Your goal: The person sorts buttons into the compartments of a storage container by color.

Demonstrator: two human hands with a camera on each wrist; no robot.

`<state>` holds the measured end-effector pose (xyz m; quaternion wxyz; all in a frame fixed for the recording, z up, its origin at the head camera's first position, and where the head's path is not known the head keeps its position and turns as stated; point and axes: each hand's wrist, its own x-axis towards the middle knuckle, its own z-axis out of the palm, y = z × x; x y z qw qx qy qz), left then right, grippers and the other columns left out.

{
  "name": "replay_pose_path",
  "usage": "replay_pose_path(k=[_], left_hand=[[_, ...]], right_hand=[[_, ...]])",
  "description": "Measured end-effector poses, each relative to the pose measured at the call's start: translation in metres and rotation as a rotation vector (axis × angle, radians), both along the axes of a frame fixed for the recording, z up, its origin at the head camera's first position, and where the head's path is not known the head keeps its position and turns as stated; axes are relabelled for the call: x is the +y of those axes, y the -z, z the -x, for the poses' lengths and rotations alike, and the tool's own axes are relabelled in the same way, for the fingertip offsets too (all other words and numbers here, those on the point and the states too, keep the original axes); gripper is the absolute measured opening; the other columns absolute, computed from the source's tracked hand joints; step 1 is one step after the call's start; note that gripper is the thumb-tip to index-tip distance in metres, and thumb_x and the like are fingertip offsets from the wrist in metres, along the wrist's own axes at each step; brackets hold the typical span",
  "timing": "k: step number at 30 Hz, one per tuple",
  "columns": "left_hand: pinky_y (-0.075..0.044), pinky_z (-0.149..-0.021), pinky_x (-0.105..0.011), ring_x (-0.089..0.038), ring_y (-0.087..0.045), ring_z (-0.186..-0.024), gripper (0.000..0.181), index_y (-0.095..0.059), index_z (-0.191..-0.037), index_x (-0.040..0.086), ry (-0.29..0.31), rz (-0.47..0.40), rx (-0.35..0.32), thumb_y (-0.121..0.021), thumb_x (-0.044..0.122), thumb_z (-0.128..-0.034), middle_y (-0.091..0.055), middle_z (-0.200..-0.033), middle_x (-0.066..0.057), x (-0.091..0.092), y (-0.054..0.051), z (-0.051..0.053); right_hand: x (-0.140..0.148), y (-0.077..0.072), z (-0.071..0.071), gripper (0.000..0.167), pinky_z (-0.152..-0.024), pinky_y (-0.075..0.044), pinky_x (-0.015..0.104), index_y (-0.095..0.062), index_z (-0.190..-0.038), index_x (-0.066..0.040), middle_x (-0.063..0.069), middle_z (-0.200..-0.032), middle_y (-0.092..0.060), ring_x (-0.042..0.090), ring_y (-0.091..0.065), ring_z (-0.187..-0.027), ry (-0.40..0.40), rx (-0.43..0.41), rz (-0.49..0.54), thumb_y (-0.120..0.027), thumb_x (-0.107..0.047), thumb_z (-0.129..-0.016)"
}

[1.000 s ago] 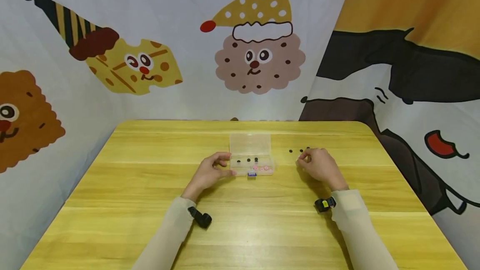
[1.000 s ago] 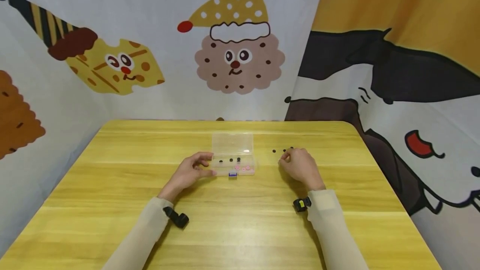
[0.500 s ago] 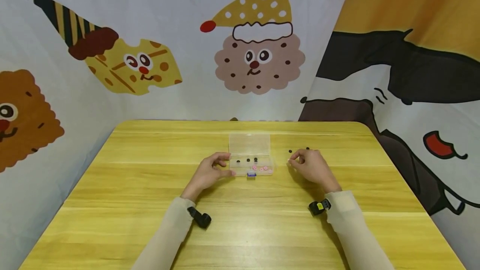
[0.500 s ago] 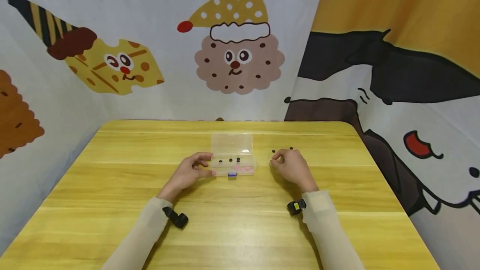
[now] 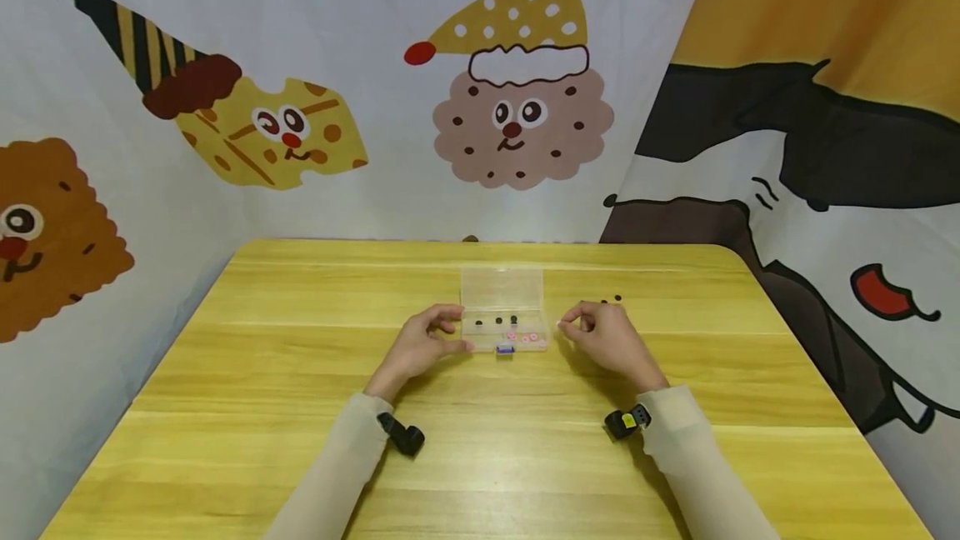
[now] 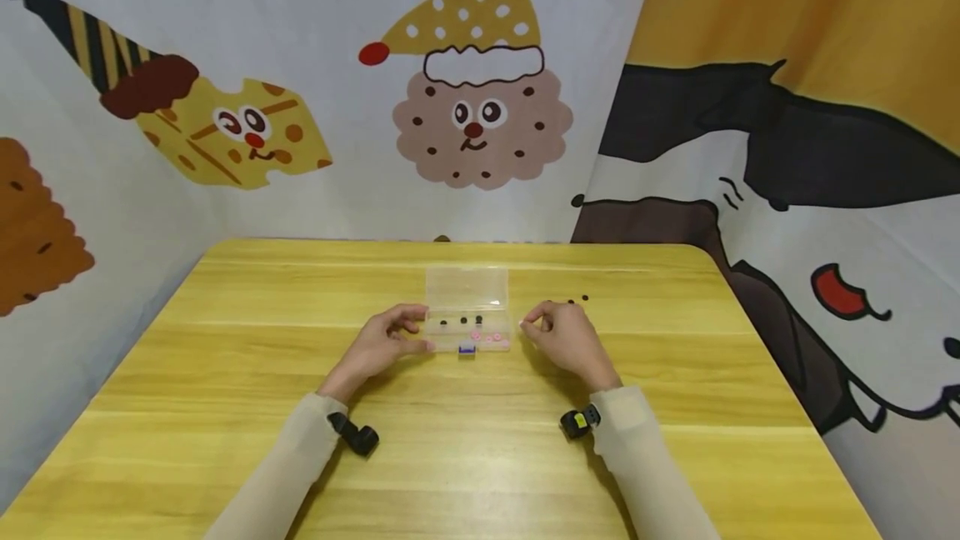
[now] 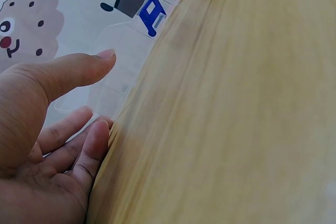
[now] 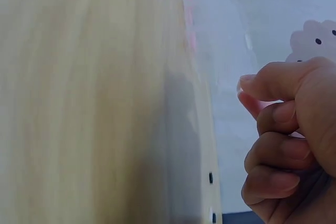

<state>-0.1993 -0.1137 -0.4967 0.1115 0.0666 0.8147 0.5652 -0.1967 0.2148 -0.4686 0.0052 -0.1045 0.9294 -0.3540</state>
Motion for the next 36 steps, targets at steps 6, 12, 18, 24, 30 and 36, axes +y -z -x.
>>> replay_pose_path(k=[6,12,18,24,30,36], left_hand=[[-0.046,-0.095,-0.040,-0.024,-0.058,-0.116,0.062,-0.063,-0.138,0.018,0.000,-0.007,0.015,-0.088,0.028,-0.0819,-0.064,-0.135,-0.003,0.000,0.001,0.000],[-0.046,-0.095,-0.039,-0.024,-0.057,-0.116,0.062,-0.062,-0.138,0.018,-0.004,-0.008,0.002,-0.088,0.026,-0.0825,-0.064,-0.136,-0.002,-0.001,0.001,0.001],[-0.045,-0.096,-0.039,-0.023,-0.056,-0.115,0.062,-0.062,-0.139,0.019,-0.002,-0.001,-0.002,-0.088,0.024,-0.0828,-0.064,-0.135,0.000,0.000,-0.002,0.000],[-0.045,-0.096,-0.037,-0.023,-0.056,-0.116,0.062,-0.062,-0.139,0.019,0.003,-0.001,0.001,-0.087,0.024,-0.0829,-0.063,-0.136,0.000,0.001,-0.001,0.000],[-0.046,-0.096,-0.038,-0.023,-0.057,-0.116,0.062,-0.062,-0.138,0.019,-0.006,0.001,0.004,-0.088,0.026,-0.0821,-0.064,-0.136,0.000,0.001,0.001,0.001],[-0.047,-0.097,-0.040,-0.022,-0.057,-0.115,0.062,-0.063,-0.138,0.020,-0.007,0.004,0.010,-0.088,0.027,-0.0823,-0.064,-0.135,0.001,0.001,0.001,0.000]], right_hand=[[-0.013,-0.004,-0.004,0.012,-0.046,-0.031,0.023,-0.075,-0.099,-0.012,-0.001,-0.060,-0.050,0.010,-0.038,-0.049,0.000,-0.017,0.049,-0.073,-0.024,-0.096],[-0.027,-0.008,-0.005,0.010,-0.045,-0.031,0.023,-0.076,-0.099,-0.014,-0.002,-0.059,-0.048,0.010,-0.037,-0.048,-0.041,-0.022,0.075,-0.073,-0.023,-0.096],[-0.043,-0.013,-0.003,0.008,-0.046,-0.032,0.023,-0.076,-0.098,-0.016,-0.003,-0.058,-0.049,0.010,-0.038,-0.048,-0.068,-0.031,0.077,-0.072,-0.023,-0.097],[-0.059,-0.016,-0.001,0.009,-0.048,-0.033,0.023,-0.076,-0.099,-0.016,-0.003,-0.058,-0.049,0.010,-0.038,-0.048,-0.095,-0.018,0.062,-0.072,-0.024,-0.097],[-0.072,-0.016,-0.001,0.008,-0.046,-0.032,0.022,-0.076,-0.096,-0.016,-0.003,-0.058,-0.051,0.009,-0.039,-0.048,-0.126,-0.007,0.075,-0.073,-0.023,-0.096],[-0.082,-0.014,0.000,0.008,-0.045,-0.032,0.022,-0.076,-0.097,-0.016,-0.003,-0.059,-0.051,0.008,-0.038,-0.047,-0.147,-0.020,0.072,-0.071,-0.021,-0.097]])
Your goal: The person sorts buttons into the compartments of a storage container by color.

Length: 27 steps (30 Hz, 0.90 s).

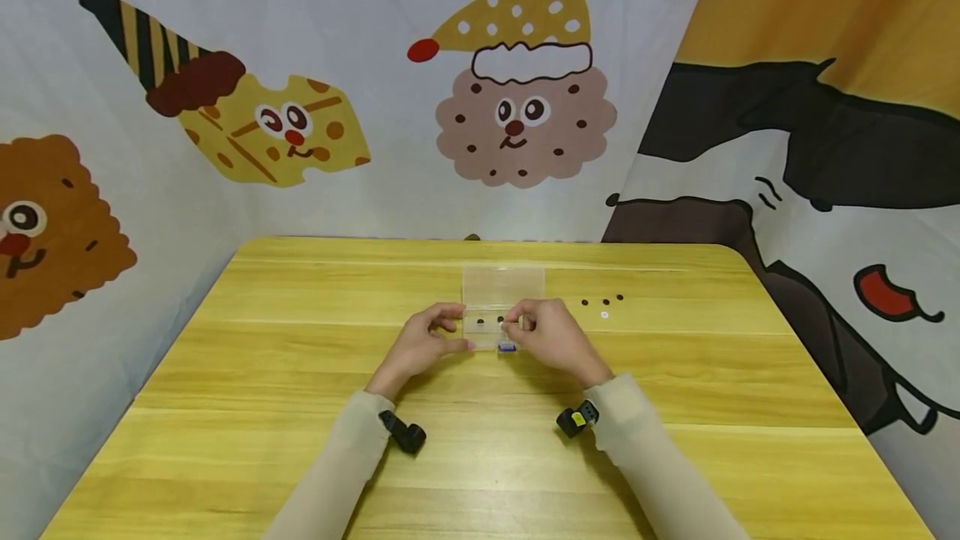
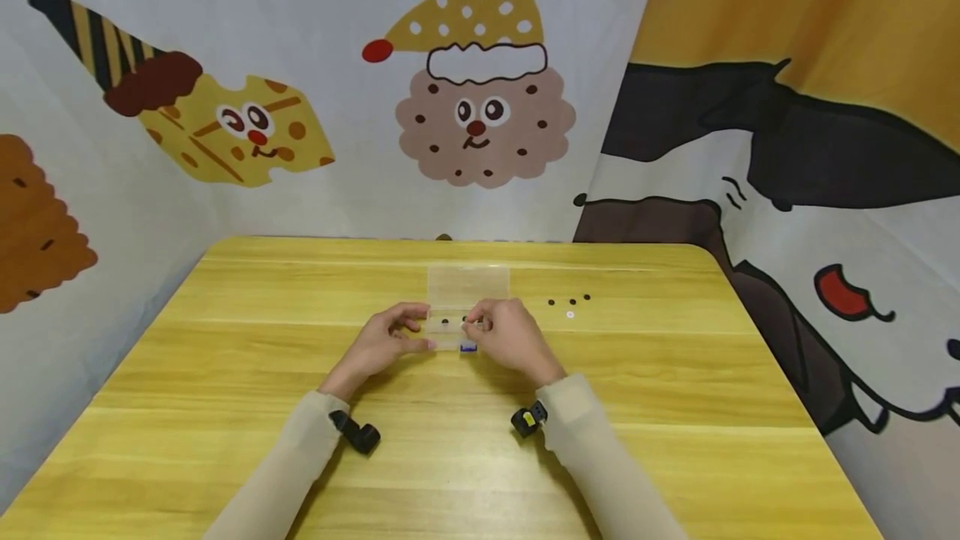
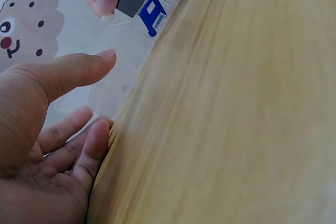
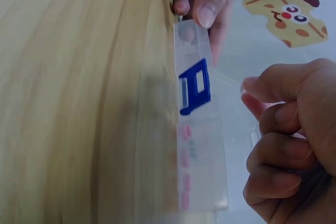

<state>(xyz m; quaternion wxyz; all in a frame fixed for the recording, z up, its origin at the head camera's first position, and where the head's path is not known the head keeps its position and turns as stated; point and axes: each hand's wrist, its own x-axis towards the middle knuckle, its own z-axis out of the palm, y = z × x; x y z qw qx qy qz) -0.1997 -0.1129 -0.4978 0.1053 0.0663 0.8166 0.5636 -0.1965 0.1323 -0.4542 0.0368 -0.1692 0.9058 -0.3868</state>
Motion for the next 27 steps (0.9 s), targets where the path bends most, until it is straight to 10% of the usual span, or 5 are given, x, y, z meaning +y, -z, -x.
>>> replay_pose_path(k=[27], left_hand=[[-0.049,-0.094,-0.039,-0.023,-0.056,-0.116,0.063,-0.061,-0.141,0.019,0.017,-0.012,-0.009,-0.086,0.026,-0.0842,-0.062,-0.138,-0.001,-0.002,-0.001,-0.002]], right_hand=[[-0.037,0.003,0.005,0.008,-0.042,-0.029,0.020,-0.076,-0.097,-0.016,-0.005,-0.055,-0.054,0.006,-0.037,-0.043,-0.075,0.054,-0.089,-0.071,-0.021,-0.097]])
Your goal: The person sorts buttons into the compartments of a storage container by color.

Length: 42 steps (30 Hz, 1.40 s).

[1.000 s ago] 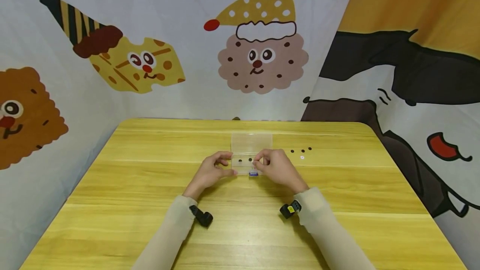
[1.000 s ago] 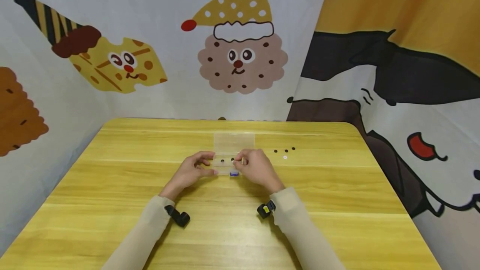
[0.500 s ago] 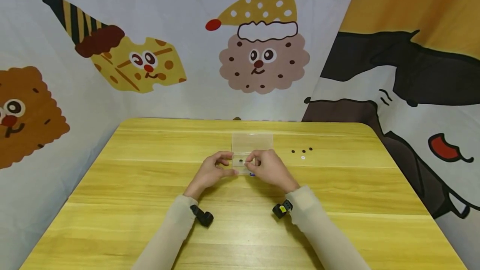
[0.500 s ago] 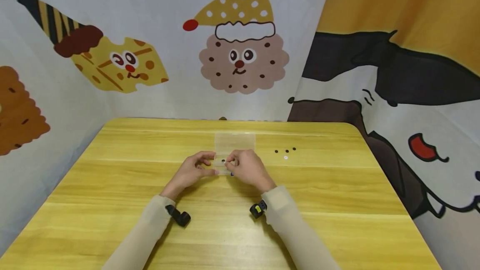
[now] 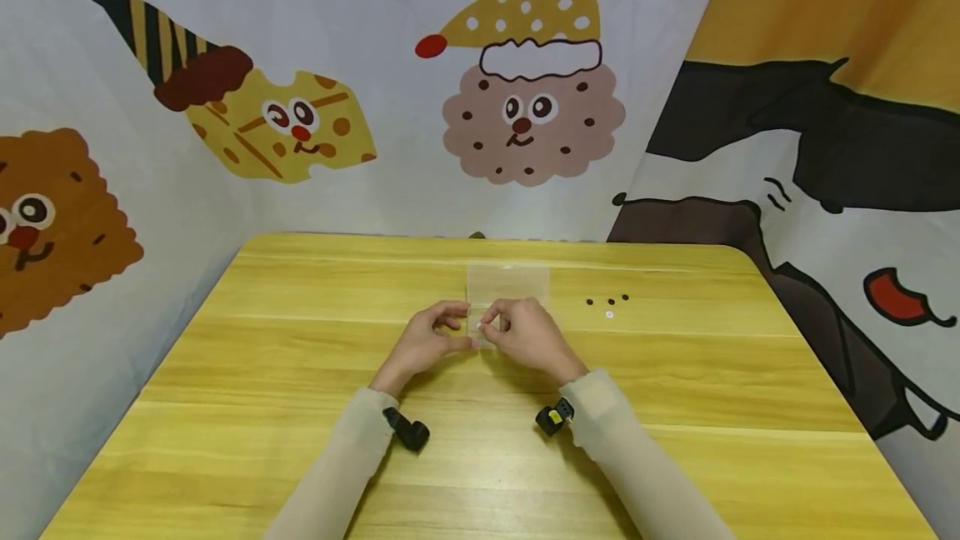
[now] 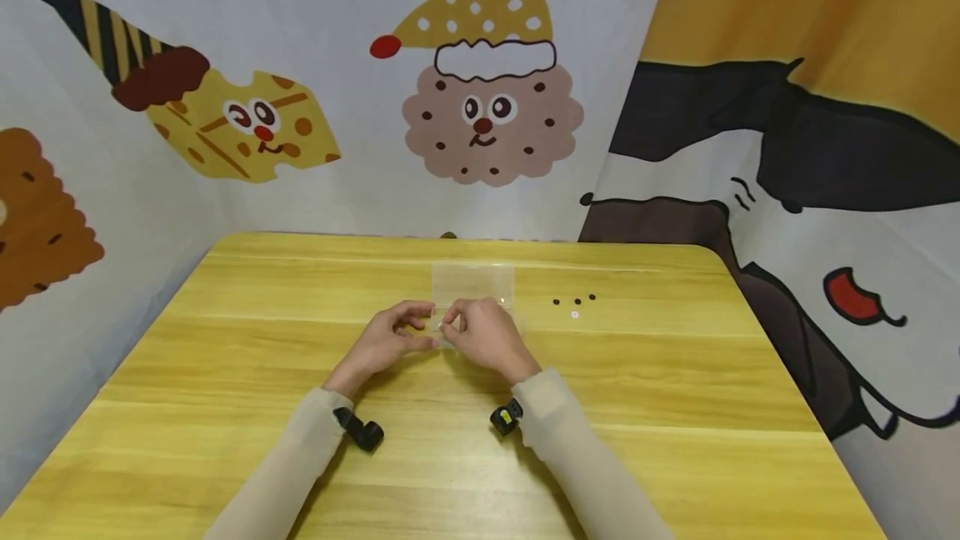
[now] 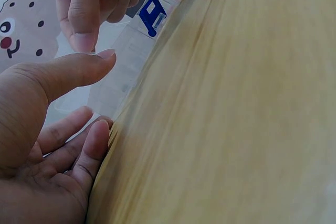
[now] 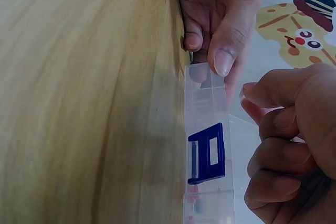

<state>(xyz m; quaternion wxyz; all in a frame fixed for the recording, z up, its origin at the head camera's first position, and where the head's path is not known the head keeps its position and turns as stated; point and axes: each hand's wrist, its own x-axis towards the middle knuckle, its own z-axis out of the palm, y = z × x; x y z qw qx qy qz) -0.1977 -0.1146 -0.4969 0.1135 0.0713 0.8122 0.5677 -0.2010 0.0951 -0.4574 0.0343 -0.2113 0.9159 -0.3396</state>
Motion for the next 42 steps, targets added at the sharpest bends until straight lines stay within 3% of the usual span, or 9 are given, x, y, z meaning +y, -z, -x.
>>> replay_pose_path(k=[17,34,42], left_hand=[[-0.048,-0.094,-0.040,-0.024,-0.057,-0.116,0.060,-0.063,-0.138,0.020,-0.015,-0.012,-0.012,-0.087,0.023,-0.0837,-0.064,-0.135,0.000,0.001,0.000,0.000],[-0.047,-0.093,-0.038,-0.024,-0.057,-0.115,0.059,-0.063,-0.137,0.017,-0.029,-0.022,-0.005,-0.087,0.023,-0.0832,-0.065,-0.134,-0.003,0.003,-0.001,-0.001],[-0.046,-0.096,-0.041,-0.025,-0.057,-0.117,0.061,-0.063,-0.138,0.018,-0.012,-0.027,-0.008,-0.088,0.023,-0.0828,-0.064,-0.135,-0.002,0.002,-0.001,0.000]], right_hand=[[0.008,-0.004,0.000,0.019,-0.040,-0.028,0.021,-0.074,-0.109,-0.008,-0.005,-0.054,-0.054,0.006,-0.037,-0.041,0.015,-0.014,-0.004,-0.074,-0.021,-0.095],[0.049,-0.001,0.003,0.030,-0.042,-0.029,0.023,-0.071,-0.118,-0.010,-0.006,-0.053,-0.051,0.006,-0.036,-0.042,0.074,0.062,-0.122,-0.072,-0.030,-0.096],[0.066,-0.002,0.004,0.037,-0.041,-0.027,0.023,-0.068,-0.125,-0.009,-0.005,-0.051,-0.051,0.008,-0.034,-0.040,0.126,0.041,-0.126,-0.069,-0.034,-0.098]])
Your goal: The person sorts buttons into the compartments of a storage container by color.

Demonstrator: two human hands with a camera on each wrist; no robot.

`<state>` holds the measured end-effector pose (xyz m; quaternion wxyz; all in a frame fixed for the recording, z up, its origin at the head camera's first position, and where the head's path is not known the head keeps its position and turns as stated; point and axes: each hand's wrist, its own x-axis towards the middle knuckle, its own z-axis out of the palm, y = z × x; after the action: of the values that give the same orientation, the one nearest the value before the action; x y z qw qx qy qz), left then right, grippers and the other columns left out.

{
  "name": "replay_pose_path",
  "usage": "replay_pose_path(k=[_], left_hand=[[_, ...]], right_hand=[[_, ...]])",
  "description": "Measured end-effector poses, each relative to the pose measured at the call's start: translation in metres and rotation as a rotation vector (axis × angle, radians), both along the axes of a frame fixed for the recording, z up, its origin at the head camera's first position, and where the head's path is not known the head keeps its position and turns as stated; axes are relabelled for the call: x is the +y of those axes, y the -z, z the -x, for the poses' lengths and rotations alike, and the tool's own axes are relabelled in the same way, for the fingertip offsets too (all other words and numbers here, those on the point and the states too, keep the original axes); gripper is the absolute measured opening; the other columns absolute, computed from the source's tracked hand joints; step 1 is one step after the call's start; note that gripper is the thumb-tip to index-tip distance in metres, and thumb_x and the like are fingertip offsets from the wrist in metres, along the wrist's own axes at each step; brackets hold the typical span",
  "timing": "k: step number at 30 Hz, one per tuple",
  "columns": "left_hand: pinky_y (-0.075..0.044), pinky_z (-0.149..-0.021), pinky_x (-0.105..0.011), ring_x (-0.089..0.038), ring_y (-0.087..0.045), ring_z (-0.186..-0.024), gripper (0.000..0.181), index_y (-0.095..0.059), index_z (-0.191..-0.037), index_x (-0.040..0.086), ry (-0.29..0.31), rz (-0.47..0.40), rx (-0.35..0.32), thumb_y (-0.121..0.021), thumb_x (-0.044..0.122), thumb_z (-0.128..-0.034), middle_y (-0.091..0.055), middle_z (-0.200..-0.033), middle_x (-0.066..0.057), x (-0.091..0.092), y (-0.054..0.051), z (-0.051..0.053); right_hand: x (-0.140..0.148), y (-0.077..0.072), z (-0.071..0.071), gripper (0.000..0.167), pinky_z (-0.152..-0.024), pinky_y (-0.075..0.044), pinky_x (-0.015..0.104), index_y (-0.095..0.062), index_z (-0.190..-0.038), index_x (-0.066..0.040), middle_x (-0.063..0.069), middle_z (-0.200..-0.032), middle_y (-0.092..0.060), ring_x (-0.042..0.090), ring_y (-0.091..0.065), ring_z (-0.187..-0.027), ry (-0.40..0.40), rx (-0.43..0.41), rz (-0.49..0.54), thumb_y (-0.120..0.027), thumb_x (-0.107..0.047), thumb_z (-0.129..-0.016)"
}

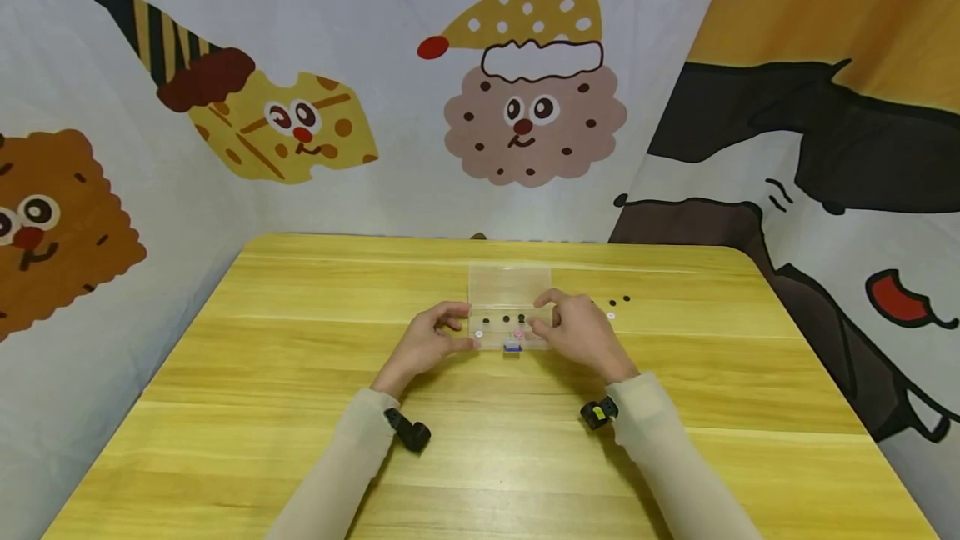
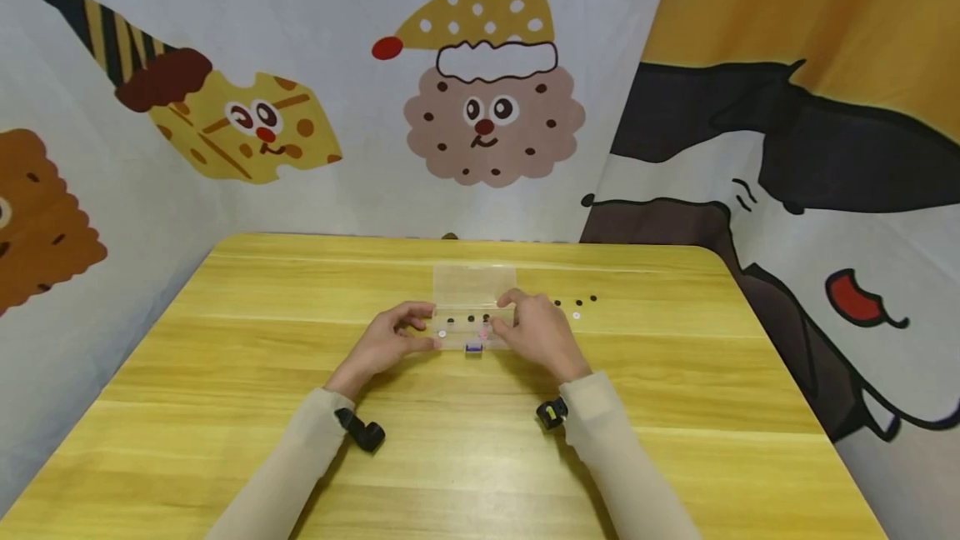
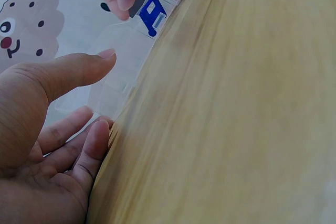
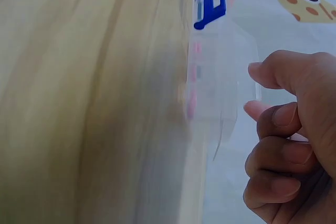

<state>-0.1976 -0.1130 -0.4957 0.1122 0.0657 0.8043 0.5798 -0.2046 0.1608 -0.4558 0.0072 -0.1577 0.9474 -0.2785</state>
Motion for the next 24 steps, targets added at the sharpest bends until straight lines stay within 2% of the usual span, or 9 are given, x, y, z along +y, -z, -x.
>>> replay_pose_path(k=[8,15,24], left_hand=[[-0.046,-0.095,-0.039,-0.023,-0.058,-0.115,0.060,-0.064,-0.137,0.019,-0.005,0.011,0.005,-0.088,0.024,-0.0824,-0.065,-0.133,-0.001,0.000,0.000,0.000],[-0.047,-0.093,-0.039,-0.024,-0.058,-0.114,0.060,-0.063,-0.137,0.018,-0.011,0.003,0.002,-0.088,0.023,-0.0828,-0.065,-0.133,-0.002,0.000,-0.002,-0.001],[-0.046,-0.094,-0.039,-0.024,-0.057,-0.116,0.061,-0.063,-0.138,0.019,-0.011,0.004,-0.005,-0.088,0.024,-0.0823,-0.065,-0.134,-0.002,0.000,-0.001,-0.001]], right_hand=[[0.009,0.005,0.003,0.047,-0.041,-0.031,0.024,-0.062,-0.133,-0.007,-0.004,-0.055,-0.054,0.009,-0.037,-0.041,0.031,-0.001,0.005,-0.068,-0.038,-0.098],[0.014,0.009,0.004,0.056,-0.041,-0.030,0.024,-0.057,-0.139,-0.007,-0.004,-0.051,-0.051,0.009,-0.033,-0.040,0.047,-0.015,0.038,-0.066,-0.044,-0.099],[0.027,0.012,0.005,0.058,-0.041,-0.027,0.025,-0.054,-0.141,-0.008,-0.004,-0.050,-0.043,0.010,-0.029,-0.040,0.106,-0.052,0.083,-0.065,-0.047,-0.100]])
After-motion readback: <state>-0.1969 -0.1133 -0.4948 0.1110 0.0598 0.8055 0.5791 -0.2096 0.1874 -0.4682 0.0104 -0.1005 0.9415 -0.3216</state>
